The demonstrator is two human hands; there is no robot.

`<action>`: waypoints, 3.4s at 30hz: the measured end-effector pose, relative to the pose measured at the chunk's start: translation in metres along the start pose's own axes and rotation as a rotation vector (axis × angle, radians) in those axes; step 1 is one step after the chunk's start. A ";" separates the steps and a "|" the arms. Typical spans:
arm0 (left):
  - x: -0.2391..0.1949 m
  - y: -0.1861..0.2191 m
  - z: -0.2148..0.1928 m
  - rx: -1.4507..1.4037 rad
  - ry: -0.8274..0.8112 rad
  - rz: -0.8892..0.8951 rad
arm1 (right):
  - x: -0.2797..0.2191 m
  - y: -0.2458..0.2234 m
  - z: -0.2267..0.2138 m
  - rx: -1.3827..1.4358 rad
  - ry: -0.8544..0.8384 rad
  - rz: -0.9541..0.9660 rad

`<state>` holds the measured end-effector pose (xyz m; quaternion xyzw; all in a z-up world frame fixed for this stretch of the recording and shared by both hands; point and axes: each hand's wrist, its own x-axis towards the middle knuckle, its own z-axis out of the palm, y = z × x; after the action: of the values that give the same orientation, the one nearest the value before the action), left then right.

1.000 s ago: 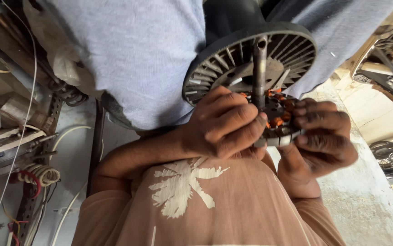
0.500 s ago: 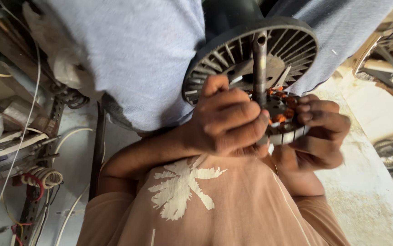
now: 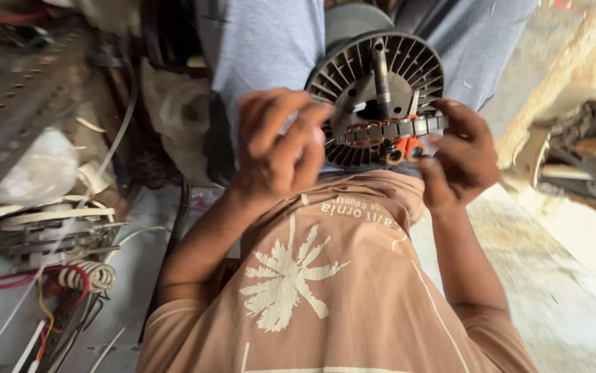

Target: The person repairs a fan motor by hand, manipulating the internal copper coil and plastic casing while sitting on the floor.

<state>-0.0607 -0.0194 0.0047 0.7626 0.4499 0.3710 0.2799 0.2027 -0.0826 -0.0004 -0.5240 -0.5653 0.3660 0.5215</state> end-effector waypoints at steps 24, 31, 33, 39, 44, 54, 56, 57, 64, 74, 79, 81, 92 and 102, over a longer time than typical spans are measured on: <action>-0.020 -0.022 -0.007 0.660 -0.338 0.300 | -0.034 -0.013 -0.002 -0.010 0.211 0.058; -0.011 -0.042 -0.008 0.708 -0.368 0.573 | -0.031 -0.017 0.002 -0.035 0.189 0.053; -0.010 -0.042 -0.007 0.687 -0.355 0.566 | -0.032 -0.016 0.001 -0.046 0.177 0.041; -0.025 -0.016 -0.005 0.375 -0.377 0.311 | -0.047 -0.020 0.006 0.033 0.062 0.219; -0.045 0.029 0.001 0.135 -0.398 0.172 | -0.052 -0.034 0.034 0.196 -0.222 0.334; -0.042 0.054 0.020 -0.417 -0.211 -0.160 | -0.015 -0.026 0.014 -0.236 -0.353 -0.396; -0.031 0.055 0.023 -0.325 -0.003 -0.052 | -0.008 -0.024 0.008 -0.248 -0.221 -0.310; -0.022 0.051 0.028 -0.284 0.129 -0.002 | -0.004 -0.025 0.007 -0.255 -0.154 -0.269; -0.001 0.029 0.051 -0.782 -0.054 -0.305 | 0.019 -0.027 0.003 -0.301 -0.059 -0.231; 0.037 0.032 0.034 -0.680 -0.289 -0.347 | -0.001 -0.006 0.000 -0.138 0.091 -0.117; 0.047 0.027 0.034 -0.748 -0.417 -0.417 | 0.014 -0.010 -0.002 -0.326 0.066 -0.223; 0.050 0.026 0.037 -0.759 -0.462 -0.446 | 0.016 -0.011 -0.002 -0.357 0.039 -0.268; 0.043 0.027 0.049 -0.717 -0.438 -0.390 | 0.022 -0.022 -0.011 -0.423 -0.105 -0.204; 0.044 0.027 0.048 -0.708 -0.426 -0.333 | 0.026 -0.030 -0.007 -0.572 -0.147 -0.249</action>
<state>0.0055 0.0034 0.0121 0.5965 0.3442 0.2867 0.6660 0.2056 -0.0633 0.0356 -0.5482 -0.7412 0.1627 0.3516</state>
